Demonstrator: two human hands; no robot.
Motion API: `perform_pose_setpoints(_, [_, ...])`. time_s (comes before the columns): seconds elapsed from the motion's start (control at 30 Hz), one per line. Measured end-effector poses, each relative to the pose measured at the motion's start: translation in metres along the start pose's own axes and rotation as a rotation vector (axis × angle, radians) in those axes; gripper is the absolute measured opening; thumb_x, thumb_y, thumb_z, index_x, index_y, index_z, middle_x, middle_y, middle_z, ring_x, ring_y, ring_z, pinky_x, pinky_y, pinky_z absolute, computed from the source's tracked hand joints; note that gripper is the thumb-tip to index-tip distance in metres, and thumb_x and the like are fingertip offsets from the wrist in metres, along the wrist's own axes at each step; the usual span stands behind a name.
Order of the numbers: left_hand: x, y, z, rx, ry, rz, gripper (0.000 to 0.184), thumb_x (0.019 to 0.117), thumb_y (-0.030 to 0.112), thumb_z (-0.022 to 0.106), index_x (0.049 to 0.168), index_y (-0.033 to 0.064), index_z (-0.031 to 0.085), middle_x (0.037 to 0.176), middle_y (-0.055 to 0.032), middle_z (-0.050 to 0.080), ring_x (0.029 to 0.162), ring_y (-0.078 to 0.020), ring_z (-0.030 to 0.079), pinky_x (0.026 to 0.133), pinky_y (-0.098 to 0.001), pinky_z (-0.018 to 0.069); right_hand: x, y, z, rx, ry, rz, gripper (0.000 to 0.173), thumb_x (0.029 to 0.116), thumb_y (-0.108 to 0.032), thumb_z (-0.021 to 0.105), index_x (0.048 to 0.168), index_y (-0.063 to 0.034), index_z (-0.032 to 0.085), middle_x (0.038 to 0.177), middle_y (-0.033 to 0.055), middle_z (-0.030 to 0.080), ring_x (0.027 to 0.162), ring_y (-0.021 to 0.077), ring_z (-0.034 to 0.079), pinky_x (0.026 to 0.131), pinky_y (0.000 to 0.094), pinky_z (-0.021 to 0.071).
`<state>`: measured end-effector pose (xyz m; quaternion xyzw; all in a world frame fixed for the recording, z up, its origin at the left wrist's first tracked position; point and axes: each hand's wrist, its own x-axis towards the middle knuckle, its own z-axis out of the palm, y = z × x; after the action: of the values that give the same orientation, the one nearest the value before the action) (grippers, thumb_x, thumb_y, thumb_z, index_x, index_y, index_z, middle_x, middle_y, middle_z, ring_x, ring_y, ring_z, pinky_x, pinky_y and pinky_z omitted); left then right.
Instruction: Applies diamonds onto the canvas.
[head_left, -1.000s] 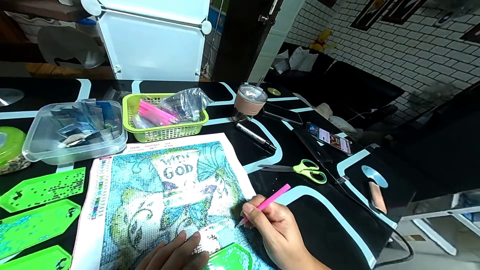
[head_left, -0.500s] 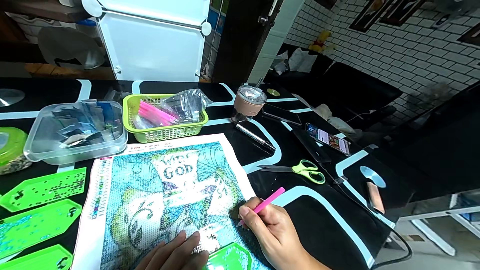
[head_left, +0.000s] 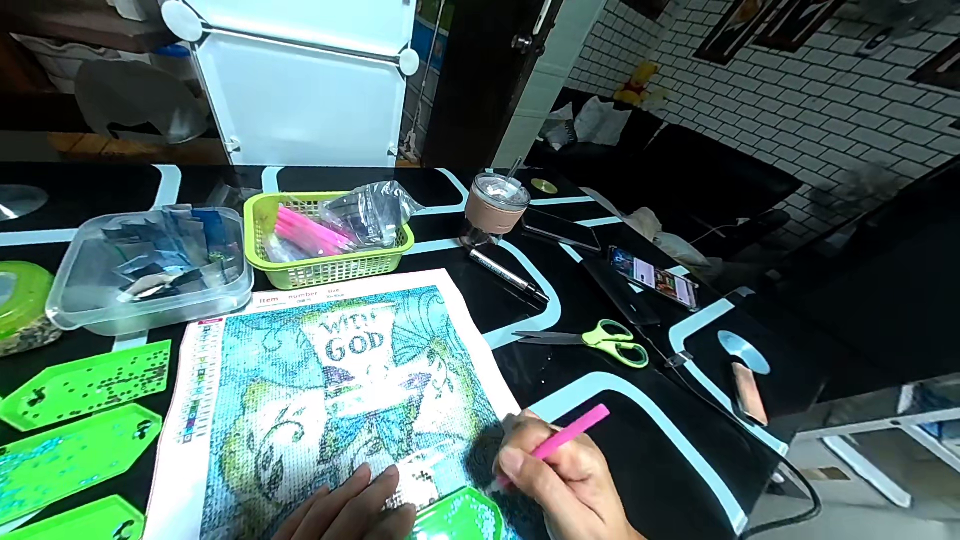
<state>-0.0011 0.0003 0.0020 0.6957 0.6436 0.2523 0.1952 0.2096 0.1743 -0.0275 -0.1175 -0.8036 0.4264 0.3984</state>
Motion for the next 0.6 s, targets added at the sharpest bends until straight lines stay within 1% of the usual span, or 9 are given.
perform_pose_setpoints(0.07, [-0.0001,-0.0001,0.0000,0.000,0.000,0.001,0.047,0.0959,0.043,0.068,0.125,0.0066,0.072,0.140,-0.0176,0.064,0.131,-0.0425,0.058,0.107,-0.0577,0.0462,-0.0006,-0.0001,-0.0022,0.030,-0.089,-0.053,0.033,0.1074,-0.021,0.050,0.081,-0.0050,0.061,0.071,0.0037,0.061,0.074,0.0060,0.059,0.079,0.0215,0.0454])
perform_pose_setpoints(0.17, [0.0000,-0.0005,-0.0005,-0.004,-0.005,0.003,0.047,0.0965,0.043,0.067,0.126,0.0065,0.072,0.141,-0.0179,0.064,0.132,-0.0425,0.058,0.107,-0.0573,0.0459,0.0004,0.0007,-0.0022,-0.012,-0.146,-0.108,0.035,0.1070,-0.020,0.050,0.077,-0.0041,0.059,0.068,0.0060,0.058,0.070,0.0097,0.057,0.076,0.0223,0.0440])
perform_pose_setpoints(0.33, [-0.0005,-0.0001,0.0003,-0.010,0.003,0.002,0.047,0.0960,0.043,0.068,0.126,0.0066,0.072,0.140,-0.0180,0.064,0.132,-0.0424,0.058,0.108,-0.0566,0.0454,0.0003,-0.0001,-0.0006,-0.013,-0.166,-0.117,0.033,0.1059,-0.017,0.051,0.077,-0.0035,0.058,0.067,0.0064,0.056,0.069,0.0104,0.056,0.076,0.0230,0.0426])
perform_pose_setpoints(0.6, [-0.0003,0.0004,0.0004,-0.002,0.006,0.001,0.047,0.0960,0.043,0.068,0.126,0.0070,0.072,0.141,-0.0173,0.064,0.132,-0.0421,0.058,0.108,-0.0568,0.0453,-0.0003,0.0003,-0.0011,0.000,-0.173,-0.094,0.033,0.1061,-0.017,0.051,0.077,-0.0035,0.059,0.067,0.0061,0.057,0.070,0.0096,0.056,0.077,0.0226,0.0437])
